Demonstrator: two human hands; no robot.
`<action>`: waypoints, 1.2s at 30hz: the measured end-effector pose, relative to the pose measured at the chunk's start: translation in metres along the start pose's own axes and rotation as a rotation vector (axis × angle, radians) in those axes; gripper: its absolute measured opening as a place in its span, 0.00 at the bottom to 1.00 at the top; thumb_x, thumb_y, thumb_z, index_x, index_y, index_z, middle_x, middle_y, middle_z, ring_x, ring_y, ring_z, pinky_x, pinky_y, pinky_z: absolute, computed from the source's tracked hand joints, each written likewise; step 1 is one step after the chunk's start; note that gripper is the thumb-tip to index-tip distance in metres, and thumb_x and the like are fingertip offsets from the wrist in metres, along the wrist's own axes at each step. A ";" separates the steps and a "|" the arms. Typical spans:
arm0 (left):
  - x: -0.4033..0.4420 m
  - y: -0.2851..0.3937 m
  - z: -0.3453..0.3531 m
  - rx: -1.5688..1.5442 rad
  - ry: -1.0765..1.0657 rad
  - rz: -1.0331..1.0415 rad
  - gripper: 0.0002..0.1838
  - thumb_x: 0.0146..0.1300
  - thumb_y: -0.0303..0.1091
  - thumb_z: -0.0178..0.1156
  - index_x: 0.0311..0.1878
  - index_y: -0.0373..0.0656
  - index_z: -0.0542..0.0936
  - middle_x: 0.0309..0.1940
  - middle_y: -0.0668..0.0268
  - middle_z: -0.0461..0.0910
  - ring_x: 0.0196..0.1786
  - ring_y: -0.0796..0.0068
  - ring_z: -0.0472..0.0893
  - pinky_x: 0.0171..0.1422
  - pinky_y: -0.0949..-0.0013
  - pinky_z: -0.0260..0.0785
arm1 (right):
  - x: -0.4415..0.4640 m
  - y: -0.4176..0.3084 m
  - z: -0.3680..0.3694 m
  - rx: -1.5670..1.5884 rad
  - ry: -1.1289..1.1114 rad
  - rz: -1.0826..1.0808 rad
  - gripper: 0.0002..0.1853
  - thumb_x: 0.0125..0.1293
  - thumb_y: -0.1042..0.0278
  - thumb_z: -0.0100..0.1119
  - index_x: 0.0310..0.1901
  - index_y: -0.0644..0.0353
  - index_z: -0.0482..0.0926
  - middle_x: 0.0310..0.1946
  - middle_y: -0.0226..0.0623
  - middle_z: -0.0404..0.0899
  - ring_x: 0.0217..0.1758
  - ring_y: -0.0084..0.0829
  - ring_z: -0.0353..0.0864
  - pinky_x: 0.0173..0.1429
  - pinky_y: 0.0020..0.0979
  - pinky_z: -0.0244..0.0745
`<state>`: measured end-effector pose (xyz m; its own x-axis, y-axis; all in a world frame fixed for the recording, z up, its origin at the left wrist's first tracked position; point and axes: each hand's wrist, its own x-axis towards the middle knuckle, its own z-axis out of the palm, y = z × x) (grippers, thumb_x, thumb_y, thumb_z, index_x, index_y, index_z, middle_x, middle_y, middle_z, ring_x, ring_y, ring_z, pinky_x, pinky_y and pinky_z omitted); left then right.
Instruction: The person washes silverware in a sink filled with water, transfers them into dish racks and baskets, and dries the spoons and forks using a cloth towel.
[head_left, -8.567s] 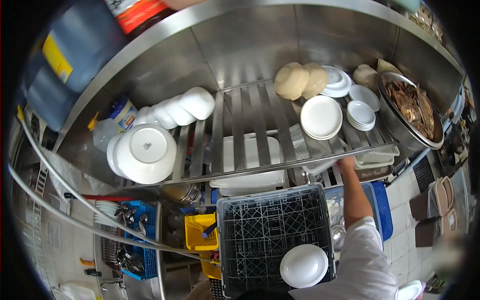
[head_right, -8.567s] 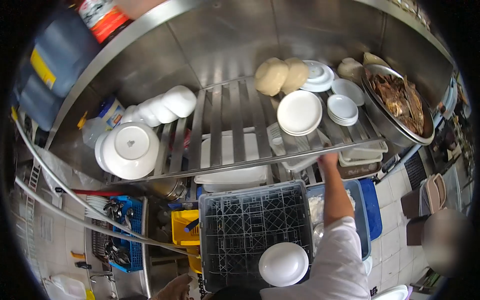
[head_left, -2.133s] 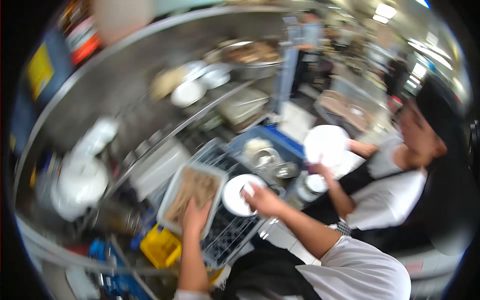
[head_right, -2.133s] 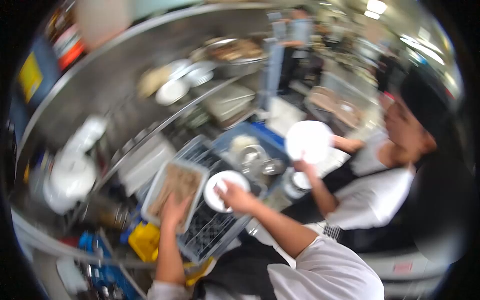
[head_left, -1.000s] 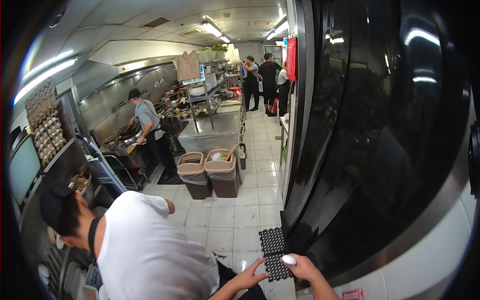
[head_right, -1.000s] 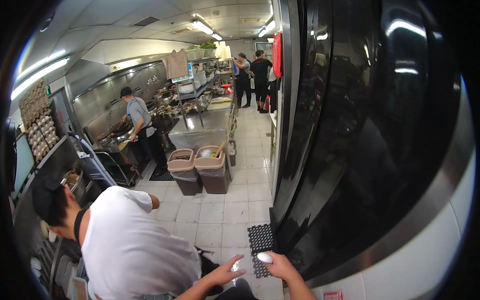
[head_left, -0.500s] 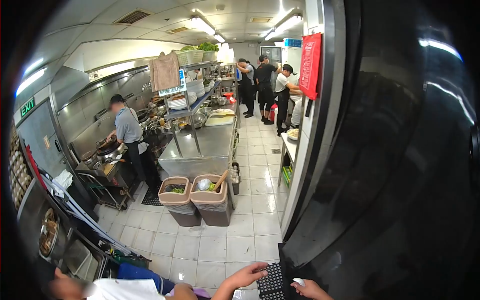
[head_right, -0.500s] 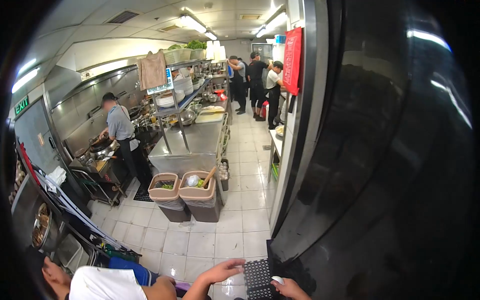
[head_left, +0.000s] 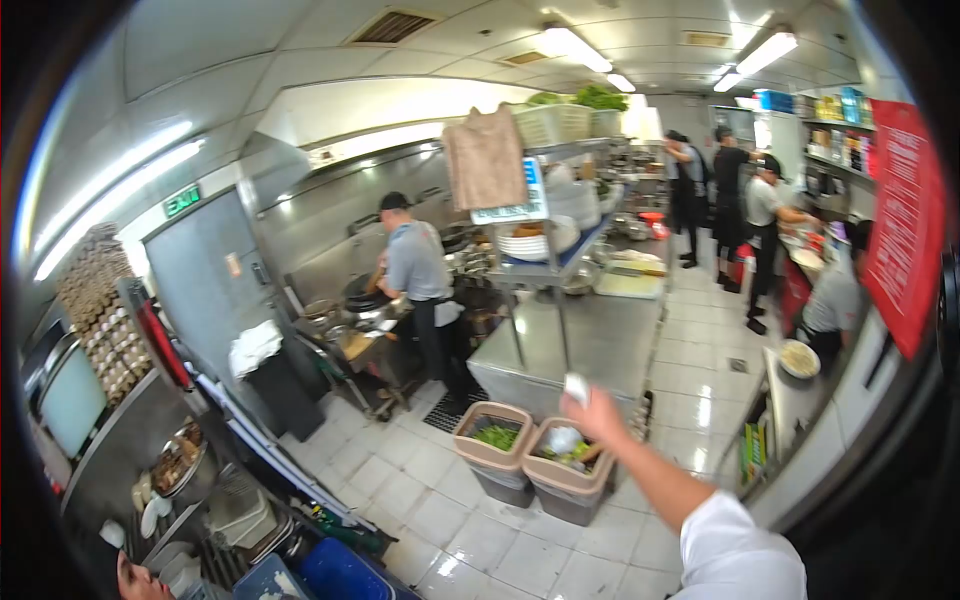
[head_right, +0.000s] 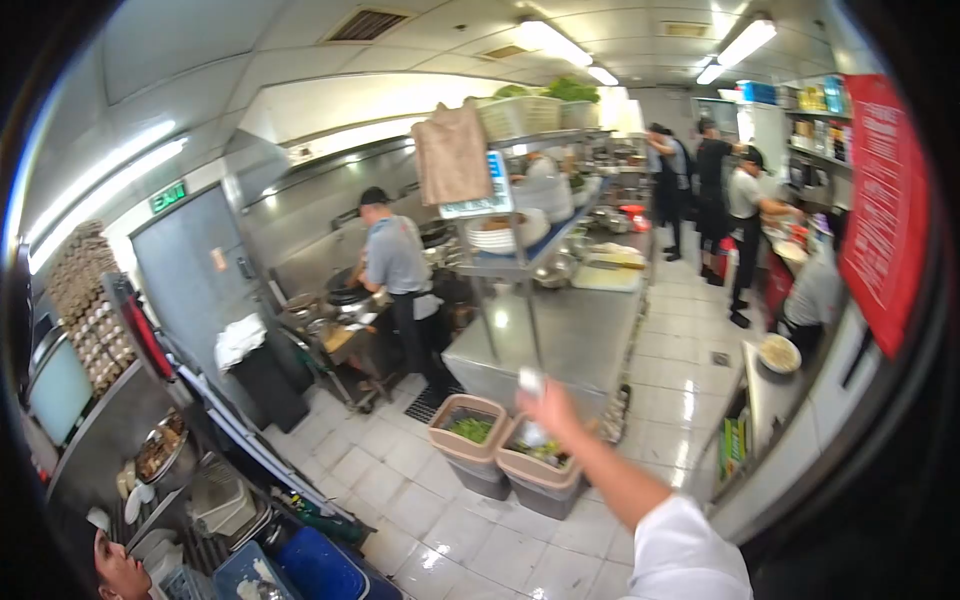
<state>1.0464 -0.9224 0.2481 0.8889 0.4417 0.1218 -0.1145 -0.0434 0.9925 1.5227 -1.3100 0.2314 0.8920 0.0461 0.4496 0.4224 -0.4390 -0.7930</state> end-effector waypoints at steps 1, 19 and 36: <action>0.020 0.067 -0.017 -0.022 0.183 0.170 0.29 0.70 0.44 0.63 0.68 0.37 0.72 0.53 0.58 0.82 0.56 0.66 0.80 0.61 0.63 0.71 | 0.088 -0.012 0.007 0.070 0.116 -0.088 0.20 0.63 0.56 0.68 0.52 0.59 0.82 0.42 0.44 0.87 0.45 0.38 0.86 0.52 0.41 0.80; 0.015 0.111 0.113 -0.044 0.862 0.488 0.46 0.55 0.34 0.76 0.75 0.40 0.63 0.67 0.54 0.71 0.68 0.56 0.73 0.70 0.52 0.66 | 0.285 -0.418 -0.021 0.870 -0.310 -1.171 0.10 0.68 0.61 0.66 0.42 0.59 0.83 0.32 0.24 0.81 0.34 0.16 0.75 0.40 0.26 0.74; -0.233 -0.060 0.205 0.451 0.976 0.123 0.33 0.55 0.42 0.78 0.62 0.39 0.78 0.59 0.56 0.80 0.64 0.61 0.78 0.72 0.62 0.67 | -0.276 -0.278 0.032 1.421 -2.244 0.214 0.20 0.55 0.85 0.69 0.50 0.65 0.78 0.41 0.41 0.85 0.42 0.32 0.86 0.47 0.32 0.80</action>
<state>0.9367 -1.2063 0.1624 0.1230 0.9261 0.3567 0.1725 -0.3739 0.9113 1.1642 -1.1719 0.3145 -0.5812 0.7591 0.2934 -0.5801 -0.1336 -0.8035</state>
